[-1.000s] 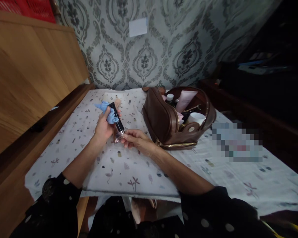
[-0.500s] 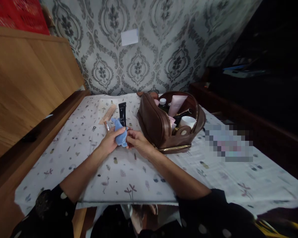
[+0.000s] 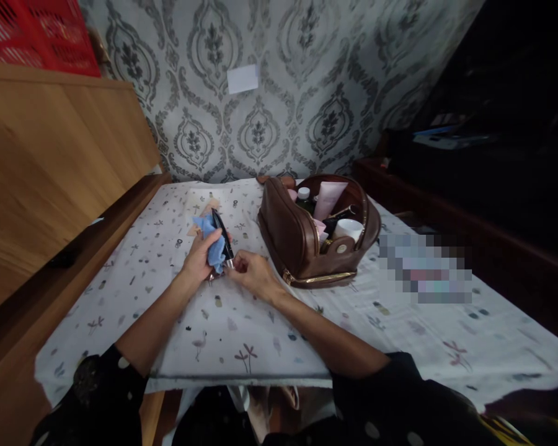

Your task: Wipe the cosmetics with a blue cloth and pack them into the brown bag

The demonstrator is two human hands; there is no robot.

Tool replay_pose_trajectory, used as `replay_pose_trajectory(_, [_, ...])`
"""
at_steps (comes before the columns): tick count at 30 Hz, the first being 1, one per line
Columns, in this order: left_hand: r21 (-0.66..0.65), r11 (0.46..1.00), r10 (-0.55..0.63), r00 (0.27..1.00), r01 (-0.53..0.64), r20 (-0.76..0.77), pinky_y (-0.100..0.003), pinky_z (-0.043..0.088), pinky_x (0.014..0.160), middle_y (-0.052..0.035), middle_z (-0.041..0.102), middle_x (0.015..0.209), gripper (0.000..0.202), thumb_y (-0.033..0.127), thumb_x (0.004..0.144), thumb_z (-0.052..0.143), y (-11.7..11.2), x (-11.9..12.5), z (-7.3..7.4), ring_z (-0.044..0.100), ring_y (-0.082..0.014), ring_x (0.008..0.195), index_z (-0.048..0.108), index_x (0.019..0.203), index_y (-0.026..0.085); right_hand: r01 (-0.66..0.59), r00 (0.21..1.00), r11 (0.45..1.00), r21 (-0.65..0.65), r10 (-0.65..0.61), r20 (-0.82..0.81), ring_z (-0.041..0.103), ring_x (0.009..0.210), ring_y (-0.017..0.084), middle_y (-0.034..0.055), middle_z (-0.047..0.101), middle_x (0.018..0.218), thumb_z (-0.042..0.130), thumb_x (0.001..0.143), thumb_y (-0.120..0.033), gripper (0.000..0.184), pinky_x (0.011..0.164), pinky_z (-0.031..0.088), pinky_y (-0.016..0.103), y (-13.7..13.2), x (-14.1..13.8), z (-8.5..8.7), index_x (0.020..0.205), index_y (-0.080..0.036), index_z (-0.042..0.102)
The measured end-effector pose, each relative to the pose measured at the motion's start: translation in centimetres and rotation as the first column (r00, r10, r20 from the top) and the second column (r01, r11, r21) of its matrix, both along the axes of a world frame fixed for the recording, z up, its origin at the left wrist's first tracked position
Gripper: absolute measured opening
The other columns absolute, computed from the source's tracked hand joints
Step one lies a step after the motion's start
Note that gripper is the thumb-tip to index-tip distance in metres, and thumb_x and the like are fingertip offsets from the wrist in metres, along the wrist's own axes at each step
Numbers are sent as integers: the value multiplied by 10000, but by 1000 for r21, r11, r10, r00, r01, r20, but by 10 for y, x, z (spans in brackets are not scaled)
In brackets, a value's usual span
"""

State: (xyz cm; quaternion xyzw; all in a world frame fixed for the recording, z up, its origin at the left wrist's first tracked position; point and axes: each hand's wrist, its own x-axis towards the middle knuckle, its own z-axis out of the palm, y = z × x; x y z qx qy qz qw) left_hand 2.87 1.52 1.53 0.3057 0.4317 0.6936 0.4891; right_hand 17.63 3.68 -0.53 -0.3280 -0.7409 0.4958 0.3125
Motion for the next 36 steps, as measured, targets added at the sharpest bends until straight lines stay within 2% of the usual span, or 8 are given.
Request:
replay_pose_trajectory(6, [-63,997,-42,991,35,-123,-215,538,610,24,682,659,402,317,494,932,-3,20,-15,636,-109,598,664,761,182,138,968,966,217,-179,179,539,635,157,12,641,718,676,770,-287,137,619,341,265,-2,5,9,787,-198,573])
replay_pose_trajectory(10, [-62,997,31,993,-39,-115,-234,544,625,0,714,713,425,323,514,926,-4,18,-6,664,-133,640,667,816,174,56,902,935,349,-197,383,599,684,204,64,707,798,654,824,-304,169,605,292,287,-9,4,13,954,-197,640])
replay_pose_trajectory(16, [3,990,142,990,-142,15,-192,507,576,24,683,681,382,338,561,886,-3,4,12,630,-96,597,654,806,158,-42,893,914,403,-146,425,583,688,158,35,689,772,616,892,-275,101,613,278,265,-16,2,13,857,-181,630])
replay_pose_trajectory(19, [21,996,82,992,-85,100,-183,503,551,41,650,649,351,364,606,854,-3,-2,15,610,-81,555,656,813,162,-40,945,950,310,-65,322,539,652,127,0,634,716,639,888,-297,162,627,311,241,-14,3,11,792,-176,591])
replay_pose_trajectory(22, [16,1000,23,987,-25,157,-187,508,518,43,626,623,304,400,676,807,-5,-8,17,613,-88,535,636,779,171,-128,990,988,91,121,76,534,606,109,-28,569,668,628,895,-356,235,619,358,228,-9,3,7,765,-174,555])
replay_pose_trajectory(26, [16,994,-110,984,108,144,-203,483,427,18,642,635,271,396,736,762,-8,-9,14,627,-123,514,615,772,172,-411,893,882,-230,340,-294,558,551,96,-23,606,702,650,842,-601,443,535,383,215,-2,1,2,841,-162,588])
replay_pose_trajectory(31, [-22,892,-451,892,452,34,-289,535,428,32,615,536,341,440,745,758,-12,-1,2,593,-161,403,658,894,151,-469,811,789,-397,206,-548,507,469,52,-38,602,617,780,674,-693,576,448,328,180,2,1,8,729,-153,586])
replay_pose_trajectory(36, [16,906,-423,906,423,-26,-325,583,515,32,618,542,395,439,718,810,-11,3,1,625,-167,455,663,924,136,-379,854,788,-484,97,-511,456,398,44,-41,586,544,772,611,-754,640,411,311,185,6,1,10,721,-140,627])
